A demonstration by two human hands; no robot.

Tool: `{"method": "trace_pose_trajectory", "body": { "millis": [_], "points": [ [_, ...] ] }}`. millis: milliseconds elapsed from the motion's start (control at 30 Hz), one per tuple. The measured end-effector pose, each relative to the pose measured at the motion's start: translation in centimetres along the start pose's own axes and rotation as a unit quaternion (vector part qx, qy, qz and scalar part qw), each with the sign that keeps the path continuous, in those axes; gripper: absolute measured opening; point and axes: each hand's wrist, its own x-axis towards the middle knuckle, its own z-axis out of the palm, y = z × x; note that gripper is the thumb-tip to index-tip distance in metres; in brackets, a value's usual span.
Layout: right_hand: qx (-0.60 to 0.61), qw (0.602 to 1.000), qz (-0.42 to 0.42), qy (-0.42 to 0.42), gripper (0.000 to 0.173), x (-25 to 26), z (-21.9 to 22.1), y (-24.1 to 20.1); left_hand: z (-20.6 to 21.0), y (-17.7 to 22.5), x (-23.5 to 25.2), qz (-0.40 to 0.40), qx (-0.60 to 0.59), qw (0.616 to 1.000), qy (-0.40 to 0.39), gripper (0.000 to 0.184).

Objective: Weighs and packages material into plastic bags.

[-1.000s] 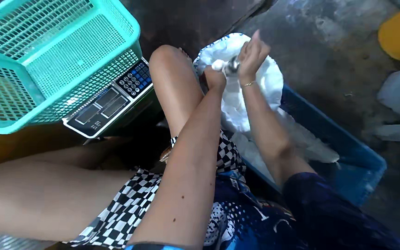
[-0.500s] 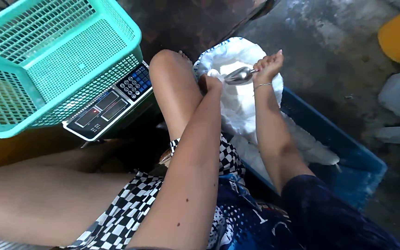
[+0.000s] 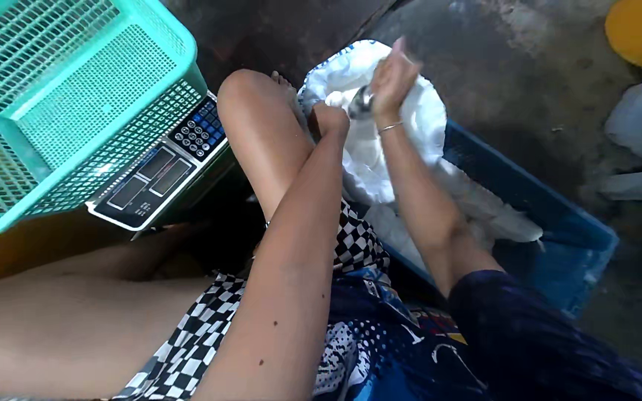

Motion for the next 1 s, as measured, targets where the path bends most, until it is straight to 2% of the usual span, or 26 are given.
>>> {"method": "trace_pose_trajectory", "body": {
  "millis": [100, 200, 267, 333, 433, 600, 733, 800, 900, 1000],
  "points": [
    [0.027, 0.998, 0.047, 0.013, 0.045, -2.1, 0.0, 4.6, -0.3, 0.0, -0.9, 0.036, 0.0, 0.999, -0.01, 0.031],
    [0.063, 0.994, 0.073, 0.051, 0.045, -1.1, -1.6, 5.3, -0.2, -0.3, -0.1, 0.008, 0.014, 1.0, -0.002, 0.038],
    [0.089, 0.984, 0.106, 0.111, 0.048, 0.5, -3.5, 5.8, -0.1, -0.4, 0.5, -0.014, -0.002, 1.0, 0.002, 0.045],
    [0.118, 0.967, 0.153, 0.166, 0.051, 1.6, -5.3, 6.0, 0.2, -0.5, 0.8, -0.03, -0.014, 0.999, 0.009, 0.046],
    [0.142, 0.959, 0.179, 0.17, 0.054, 2.5, -6.8, 5.4, 0.4, -0.7, 1.4, -0.044, -0.011, 0.999, 0.018, 0.044],
    [0.123, 0.984, 0.091, 0.087, 0.053, 5.2, -6.5, -1.5, 0.5, -0.5, 1.6, -0.045, 0.012, 0.999, 0.022, 0.042],
    [0.116, 0.992, -0.003, 0.04, 0.05, 6.2, -4.4, -6.3, -0.2, 0.6, 0.3, -0.003, 0.029, 1.0, 0.003, 0.033],
    [0.075, 0.996, -0.004, 0.056, 0.049, 5.0, -3.0, -4.7, -0.5, 1.0, 0.0, 0.048, 0.044, 0.998, -0.007, 0.028],
    [-0.024, 0.996, 0.049, 0.077, 0.046, 0.3, -1.2, 1.7, -0.2, 0.6, 0.2, 0.151, 0.051, 0.986, -0.045, 0.026],
    [0.007, 0.99, 0.079, 0.117, 0.046, -2.6, -1.3, 6.1, -0.5, 0.5, 0.0, 0.184, 0.14, 0.97, -0.069, 0.029]
  ]
}}
